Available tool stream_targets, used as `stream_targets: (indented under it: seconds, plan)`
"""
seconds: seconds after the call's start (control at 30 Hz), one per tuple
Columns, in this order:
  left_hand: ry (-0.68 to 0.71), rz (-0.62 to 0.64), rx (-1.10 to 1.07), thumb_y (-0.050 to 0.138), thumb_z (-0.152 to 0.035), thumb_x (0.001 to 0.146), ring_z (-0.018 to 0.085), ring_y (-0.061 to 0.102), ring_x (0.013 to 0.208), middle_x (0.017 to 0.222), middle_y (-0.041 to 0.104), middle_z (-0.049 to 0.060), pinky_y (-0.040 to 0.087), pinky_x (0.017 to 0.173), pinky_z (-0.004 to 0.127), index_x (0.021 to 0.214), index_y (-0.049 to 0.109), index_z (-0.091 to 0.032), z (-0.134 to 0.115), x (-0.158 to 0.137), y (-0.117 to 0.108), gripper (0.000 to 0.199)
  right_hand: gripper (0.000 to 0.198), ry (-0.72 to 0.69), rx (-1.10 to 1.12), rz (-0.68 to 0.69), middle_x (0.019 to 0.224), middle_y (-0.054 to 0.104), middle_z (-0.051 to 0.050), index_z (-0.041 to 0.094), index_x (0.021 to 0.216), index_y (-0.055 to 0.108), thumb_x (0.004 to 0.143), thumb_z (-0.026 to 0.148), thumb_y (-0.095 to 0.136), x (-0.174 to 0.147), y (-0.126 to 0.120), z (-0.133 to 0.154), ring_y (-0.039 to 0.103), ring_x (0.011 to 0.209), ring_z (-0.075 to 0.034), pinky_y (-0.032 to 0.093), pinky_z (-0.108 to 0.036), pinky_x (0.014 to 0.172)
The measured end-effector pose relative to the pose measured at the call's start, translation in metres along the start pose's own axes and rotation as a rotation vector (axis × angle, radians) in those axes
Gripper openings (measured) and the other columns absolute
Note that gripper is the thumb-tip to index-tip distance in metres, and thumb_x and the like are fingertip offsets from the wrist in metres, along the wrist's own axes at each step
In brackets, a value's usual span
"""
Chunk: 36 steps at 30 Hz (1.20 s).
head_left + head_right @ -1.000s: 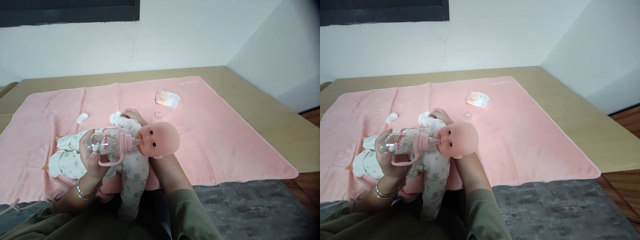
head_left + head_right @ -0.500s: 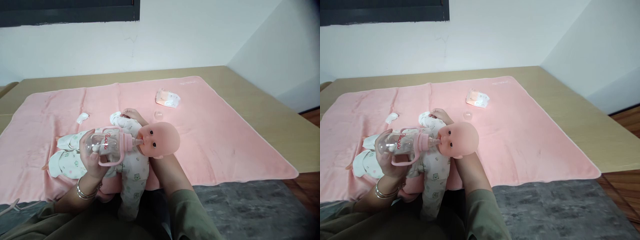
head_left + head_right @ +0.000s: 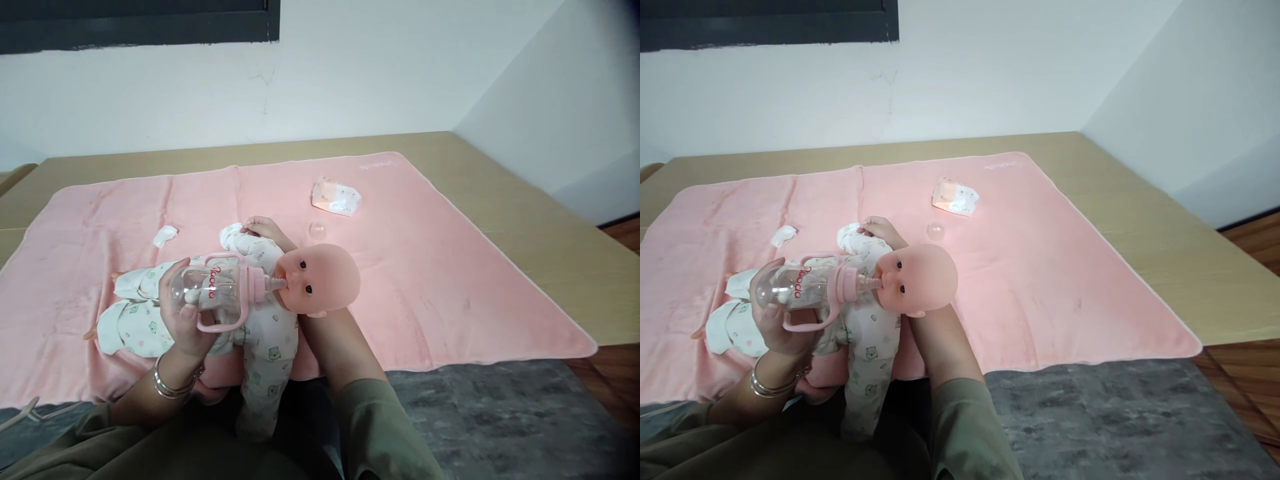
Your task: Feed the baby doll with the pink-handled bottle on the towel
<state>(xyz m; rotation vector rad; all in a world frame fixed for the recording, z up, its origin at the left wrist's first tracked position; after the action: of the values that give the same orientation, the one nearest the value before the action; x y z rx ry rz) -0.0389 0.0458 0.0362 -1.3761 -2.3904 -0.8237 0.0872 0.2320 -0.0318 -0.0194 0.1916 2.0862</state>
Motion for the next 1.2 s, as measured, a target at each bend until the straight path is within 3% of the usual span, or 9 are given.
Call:
stream_targets:
  seconds: [0.2, 0.4, 0.77, 1.0, 1.2]
  plan:
    - [-0.052, -0.02, 0.063, 0.072, -0.052, 0.069, 0.023, 0.06, 0.079, 0.087, 0.061, 0.004, 0.054, 0.08, 0.04, 0.11, 0.07, -0.028, 0.002, -0.001, -0.001, 0.047, 0.039, -0.009, 0.041, 0.05, 0.08, 0.065, -0.002, 0.021, 0.074, 0.052, 0.074, 0.052, 0.075, 0.003, 0.002, -0.003, 0.054, 0.096, -0.018, 0.045, -0.039, 0.084]
    - [-0.033, -0.013, 0.074, 0.07, -0.05, 0.072, 0.023, 0.058, 0.079, 0.088, 0.061, 0.005, 0.054, 0.078, 0.041, 0.11, 0.069, -0.026, 0.0, -0.001, -0.001, 0.046, 0.041, -0.032, -0.039, 0.057, 0.078, 0.064, -0.001, 0.02, 0.075, 0.05, 0.073, 0.053, 0.075, 0.007, -0.001, -0.001, 0.052, 0.091, -0.015, 0.044, -0.037, 0.082]
    - [-0.047, -0.001, 0.017, 0.072, -0.046, 0.071, 0.022, 0.059, 0.079, 0.089, 0.062, 0.004, 0.053, 0.077, 0.038, 0.113, 0.071, -0.026, 0.003, -0.001, -0.001, 0.047, 0.038, -0.012, 0.01, 0.052, 0.082, 0.066, -0.002, 0.021, 0.075, 0.053, 0.075, 0.052, 0.076, 0.004, 0.0, -0.004, 0.054, 0.1, -0.018, 0.043, -0.038, 0.086]
    - [-0.034, -0.02, 0.056, 0.072, -0.048, 0.07, 0.023, 0.059, 0.079, 0.087, 0.062, 0.005, 0.053, 0.077, 0.038, 0.109, 0.071, -0.026, 0.0, -0.001, 0.0, 0.045, 0.038, -0.021, -0.013, 0.046, 0.081, 0.067, -0.002, 0.021, 0.074, 0.052, 0.073, 0.05, 0.076, 0.01, -0.003, -0.007, 0.054, 0.094, -0.017, 0.044, -0.038, 0.084]
    - [-0.022, -0.019, 0.061, 0.072, -0.05, 0.071, 0.022, 0.058, 0.078, 0.087, 0.061, 0.004, 0.053, 0.077, 0.038, 0.107, 0.071, -0.025, 0.0, 0.0, -0.001, 0.044, 0.036, 0.007, -0.008, 0.104, 0.078, 0.065, -0.001, 0.02, 0.074, 0.054, 0.073, 0.047, 0.077, 0.016, -0.003, -0.012, 0.054, 0.092, -0.017, 0.043, -0.039, 0.083]
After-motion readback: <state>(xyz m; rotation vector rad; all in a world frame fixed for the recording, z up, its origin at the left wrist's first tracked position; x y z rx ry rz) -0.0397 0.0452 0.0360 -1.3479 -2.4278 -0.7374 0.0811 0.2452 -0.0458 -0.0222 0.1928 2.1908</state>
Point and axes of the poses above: each hand's wrist, its own x-axis towards the middle knuckle, its own y-axis out of the palm, z = x × y, the point moved 7 cm from there along x, towards the middle knuckle
